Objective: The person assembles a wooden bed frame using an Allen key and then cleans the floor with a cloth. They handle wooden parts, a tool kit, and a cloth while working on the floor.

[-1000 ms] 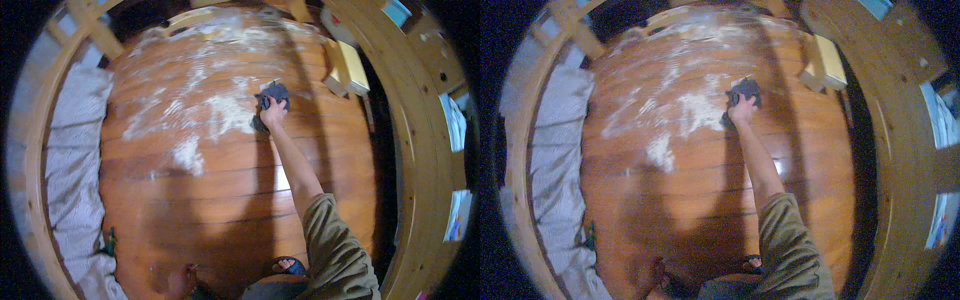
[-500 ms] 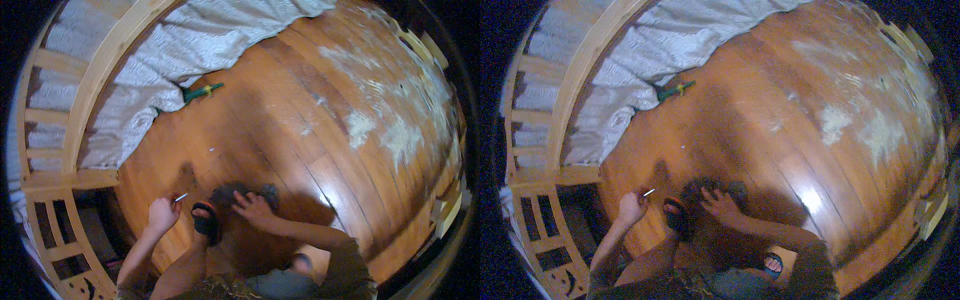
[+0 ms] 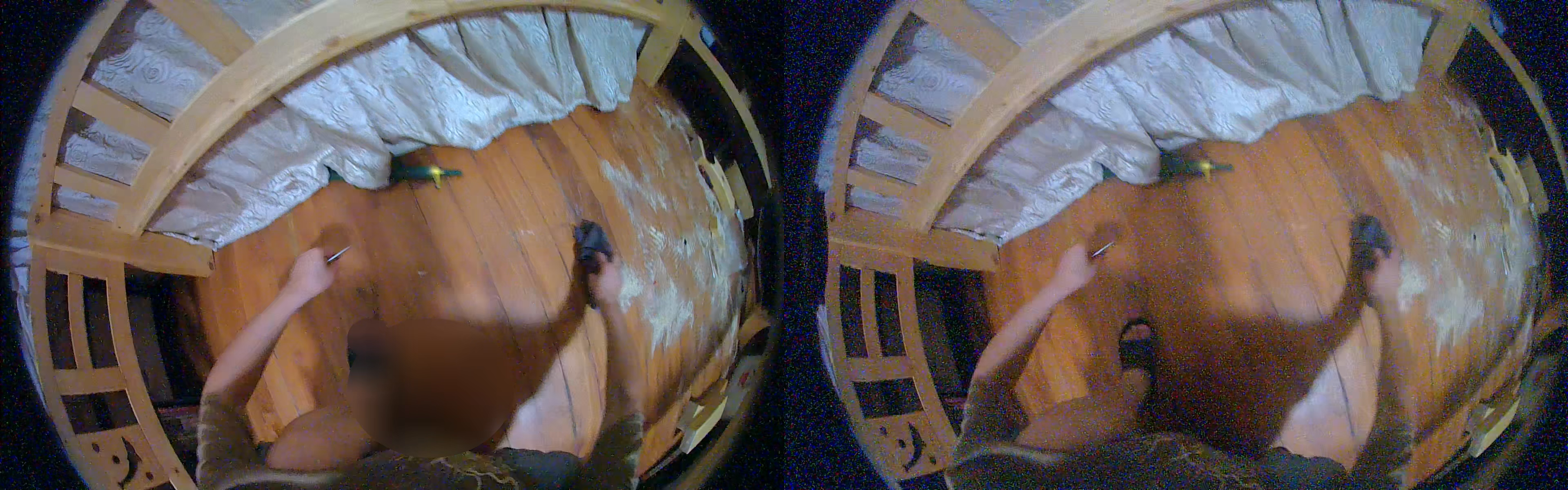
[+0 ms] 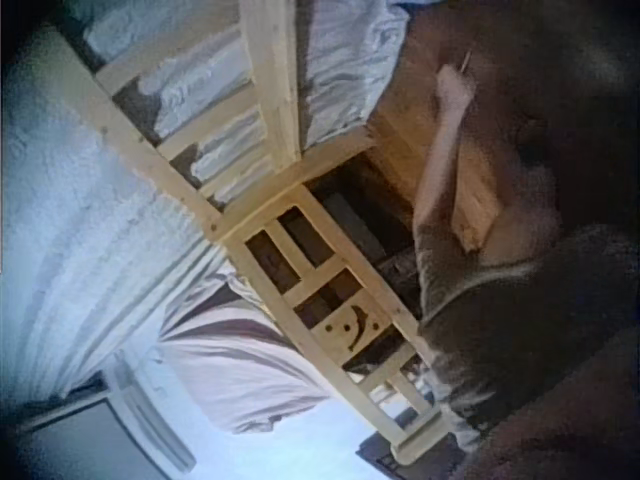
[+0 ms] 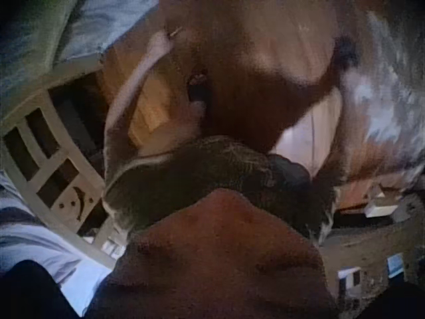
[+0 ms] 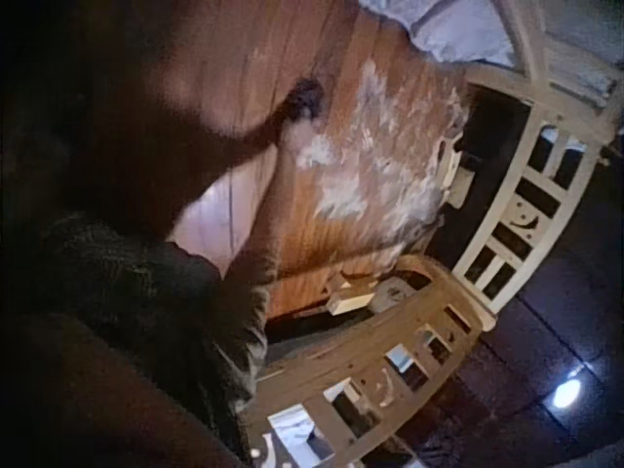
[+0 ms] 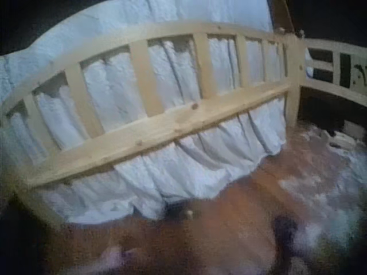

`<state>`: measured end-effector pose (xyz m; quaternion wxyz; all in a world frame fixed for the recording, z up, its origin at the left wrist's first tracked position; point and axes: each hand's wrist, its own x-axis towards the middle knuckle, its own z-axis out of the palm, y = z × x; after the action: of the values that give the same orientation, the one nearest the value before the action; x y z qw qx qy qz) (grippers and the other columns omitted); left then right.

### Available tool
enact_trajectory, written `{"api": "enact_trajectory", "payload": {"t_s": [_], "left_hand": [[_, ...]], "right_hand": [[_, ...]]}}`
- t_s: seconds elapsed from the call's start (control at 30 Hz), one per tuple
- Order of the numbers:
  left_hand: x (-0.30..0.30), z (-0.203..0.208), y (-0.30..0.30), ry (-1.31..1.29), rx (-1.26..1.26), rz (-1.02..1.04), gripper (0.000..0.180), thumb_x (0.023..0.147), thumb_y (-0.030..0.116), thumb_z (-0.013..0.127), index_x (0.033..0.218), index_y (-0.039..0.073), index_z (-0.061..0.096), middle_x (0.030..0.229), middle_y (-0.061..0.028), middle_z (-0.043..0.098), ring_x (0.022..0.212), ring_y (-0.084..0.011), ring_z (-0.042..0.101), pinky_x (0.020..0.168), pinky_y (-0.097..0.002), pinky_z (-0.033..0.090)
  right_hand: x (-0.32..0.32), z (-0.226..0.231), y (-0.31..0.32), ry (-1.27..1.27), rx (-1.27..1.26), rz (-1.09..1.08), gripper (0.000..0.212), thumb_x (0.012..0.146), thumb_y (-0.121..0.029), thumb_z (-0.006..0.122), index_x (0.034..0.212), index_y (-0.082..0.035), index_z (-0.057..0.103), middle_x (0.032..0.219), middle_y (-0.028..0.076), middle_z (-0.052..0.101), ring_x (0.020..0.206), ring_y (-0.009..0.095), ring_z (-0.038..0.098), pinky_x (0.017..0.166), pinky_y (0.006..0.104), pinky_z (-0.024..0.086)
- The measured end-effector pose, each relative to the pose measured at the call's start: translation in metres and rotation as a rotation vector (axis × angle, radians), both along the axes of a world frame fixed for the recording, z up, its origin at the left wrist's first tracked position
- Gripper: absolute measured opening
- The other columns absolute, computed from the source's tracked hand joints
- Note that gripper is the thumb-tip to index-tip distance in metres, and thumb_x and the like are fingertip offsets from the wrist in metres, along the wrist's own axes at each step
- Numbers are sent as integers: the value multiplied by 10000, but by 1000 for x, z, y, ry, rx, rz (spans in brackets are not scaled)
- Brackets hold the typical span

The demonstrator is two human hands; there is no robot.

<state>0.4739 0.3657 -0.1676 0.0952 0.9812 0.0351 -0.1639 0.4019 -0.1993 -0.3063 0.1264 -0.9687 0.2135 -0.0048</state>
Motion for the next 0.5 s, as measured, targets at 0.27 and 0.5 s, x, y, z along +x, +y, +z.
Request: {"api": "enact_trajectory", "payload": {"t_s": [0.27, 0.5], "left_hand": [[183, -107, -70, -291, 52, -596, 288, 807, 150, 470, 1081, 89, 533, 932, -145, 594, 781, -306, 624, 633, -424, 505], [249, -169, -95, -193, 199, -599, 227, 823, 114, 442, 1000, 57, 572, 975, -139, 593, 721, -259, 647, 582, -392, 521]], "right_hand": [[-4, 140, 132, 114, 227, 504, 380, 651, -131, 662, 1024, -116, 591, 1071, 169, 522, 958, 345, 528, 826, 387, 440], [-19, 87, 306, 158, 608, 658, 419, 741, -266, 631, 1125, -133, 530, 1250, 187, 414, 1105, 367, 441, 895, 405, 409]]}}
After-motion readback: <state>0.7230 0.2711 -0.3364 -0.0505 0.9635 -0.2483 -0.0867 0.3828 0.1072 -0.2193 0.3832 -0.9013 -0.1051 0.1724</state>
